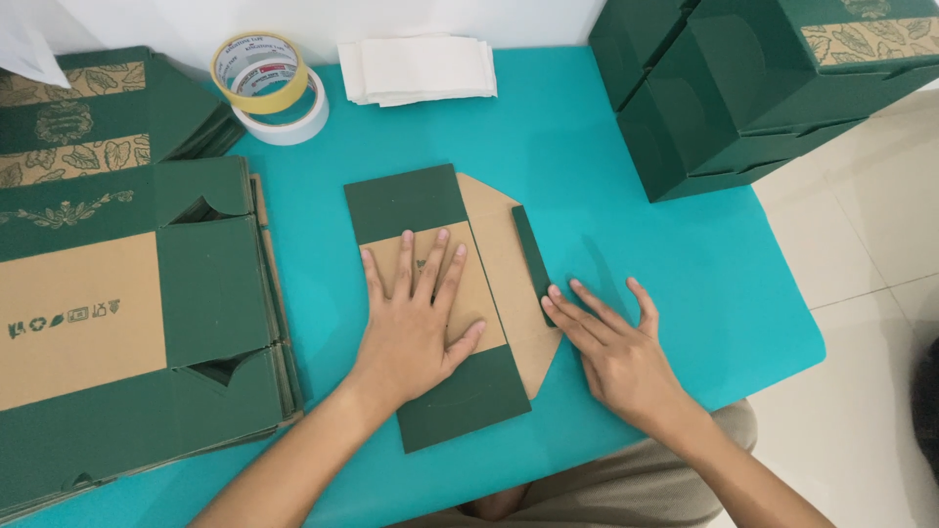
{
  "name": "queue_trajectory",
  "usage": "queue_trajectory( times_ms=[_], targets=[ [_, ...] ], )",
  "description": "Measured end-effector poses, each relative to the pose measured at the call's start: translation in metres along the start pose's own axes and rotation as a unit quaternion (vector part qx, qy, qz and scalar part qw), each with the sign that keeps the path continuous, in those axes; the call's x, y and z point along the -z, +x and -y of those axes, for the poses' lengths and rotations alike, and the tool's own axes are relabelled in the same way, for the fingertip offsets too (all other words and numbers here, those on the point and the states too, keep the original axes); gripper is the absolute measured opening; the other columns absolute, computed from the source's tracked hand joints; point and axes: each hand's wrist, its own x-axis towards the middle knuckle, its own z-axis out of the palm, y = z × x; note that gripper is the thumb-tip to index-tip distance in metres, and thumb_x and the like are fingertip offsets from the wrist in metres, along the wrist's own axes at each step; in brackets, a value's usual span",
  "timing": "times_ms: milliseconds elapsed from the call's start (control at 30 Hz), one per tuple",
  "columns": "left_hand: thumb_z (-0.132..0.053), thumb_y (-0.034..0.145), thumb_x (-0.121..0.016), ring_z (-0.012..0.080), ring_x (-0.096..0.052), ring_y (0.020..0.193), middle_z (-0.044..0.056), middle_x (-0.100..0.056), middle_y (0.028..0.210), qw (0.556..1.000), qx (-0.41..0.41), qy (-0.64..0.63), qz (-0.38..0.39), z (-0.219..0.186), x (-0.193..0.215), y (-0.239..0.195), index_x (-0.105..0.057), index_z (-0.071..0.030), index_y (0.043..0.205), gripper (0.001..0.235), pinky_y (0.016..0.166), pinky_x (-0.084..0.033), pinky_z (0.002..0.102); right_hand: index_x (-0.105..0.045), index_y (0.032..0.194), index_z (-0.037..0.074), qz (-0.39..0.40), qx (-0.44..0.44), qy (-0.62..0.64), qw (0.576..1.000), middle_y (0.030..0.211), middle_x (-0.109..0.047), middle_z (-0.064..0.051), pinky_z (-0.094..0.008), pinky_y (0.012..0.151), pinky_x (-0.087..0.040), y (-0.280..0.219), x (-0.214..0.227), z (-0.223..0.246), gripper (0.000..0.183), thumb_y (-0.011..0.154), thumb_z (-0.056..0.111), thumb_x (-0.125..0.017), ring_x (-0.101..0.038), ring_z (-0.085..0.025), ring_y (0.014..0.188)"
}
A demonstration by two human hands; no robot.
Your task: The person assembles a green cardboard box by folding its flaps and tucking them into slots. They then place a white tissue inside the box and close the lid.
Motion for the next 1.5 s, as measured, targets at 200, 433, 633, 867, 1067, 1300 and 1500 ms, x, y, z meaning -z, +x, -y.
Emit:
queue_trajectory(
  times_ms=[200,433,633,867,1067,1300,1500],
  targets=[
    [-0.065,0.094,-0.027,0.0490,-0.007,0.148,0.015,-0.014,0.164,1.000,0.002,0.002,0.011,0.000,0.002,0.000,-0.021,-0.012,0.158,0.083,0.107,-0.003,0.078,-0.053,0.138,0.022,-0.013,-0.010,-0.010,1.000,0.147,-0.052,0.011,-0.056,0.120,-0.010,-0.005,0.001,0.008,0.049,0.093,0.005,-0.043,-0.043,-0.011,0.138],
    [-0.063,0.096,-0.034,0.0445,-0.021,0.147,0.013,-0.027,0.161,0.996,-0.010,0.024,-0.087,-0.001,0.006,-0.001,-0.030,-0.011,0.155,0.079,0.113,-0.012,0.072,-0.050,0.143,0.014,-0.037,0.050,-0.032,0.998,0.146,-0.054,0.002,-0.057,0.116,-0.020,-0.009,0.009,0.010,0.050,0.094,0.002,-0.047,-0.047,-0.019,0.138],
    [-0.064,0.096,-0.033,0.0443,-0.022,0.147,0.013,-0.027,0.162,0.996,-0.007,0.036,-0.080,-0.002,0.006,-0.001,-0.030,-0.011,0.156,0.080,0.110,-0.015,0.075,-0.054,0.140,0.014,-0.053,0.036,0.002,0.998,0.142,-0.058,0.002,-0.057,0.117,-0.016,-0.013,0.008,0.012,0.044,0.097,0.008,-0.048,-0.051,-0.018,0.135],
    [-0.042,0.097,-0.042,0.0433,-0.028,0.144,0.008,-0.040,0.154,0.989,-0.118,0.032,-0.085,-0.001,-0.002,-0.001,-0.042,-0.010,0.148,0.060,0.107,-0.020,0.076,-0.065,0.123,0.018,-0.086,0.027,0.043,0.995,0.130,-0.066,0.004,-0.052,0.115,-0.025,-0.015,0.012,0.011,0.033,0.094,0.009,-0.052,-0.061,-0.016,0.123],
    [-0.015,0.096,-0.051,0.0240,-0.050,0.131,0.004,-0.058,0.131,0.962,-0.261,-0.028,-0.069,-0.014,0.017,-0.003,-0.058,-0.014,0.128,0.033,0.114,-0.031,0.060,-0.062,0.098,0.017,-0.020,-0.152,0.154,0.976,0.091,-0.073,0.001,-0.044,0.081,-0.053,0.022,0.014,0.001,0.011,0.087,0.019,-0.061,-0.072,-0.021,0.088],
    [-0.013,0.098,-0.056,0.0226,-0.058,0.121,0.002,-0.058,0.107,0.951,-0.261,-0.022,-0.163,-0.014,0.004,-0.003,-0.064,-0.015,0.112,0.017,0.112,-0.039,0.056,-0.051,0.111,0.013,0.010,-0.176,0.148,0.973,0.092,-0.058,-0.004,-0.047,0.056,-0.056,0.057,0.002,0.003,0.027,0.094,0.026,-0.067,-0.071,-0.028,0.069],
    [-0.013,0.098,-0.055,0.0241,-0.058,0.121,0.004,-0.053,0.107,0.940,-0.245,-0.024,-0.236,-0.020,0.030,0.005,-0.063,-0.017,0.103,0.010,0.106,-0.044,0.060,-0.062,0.117,0.010,-0.004,-0.173,0.177,0.969,0.098,-0.057,-0.004,-0.042,0.060,-0.061,0.050,0.006,0.000,0.018,0.098,0.009,-0.060,-0.072,-0.026,0.080]
  ],
)
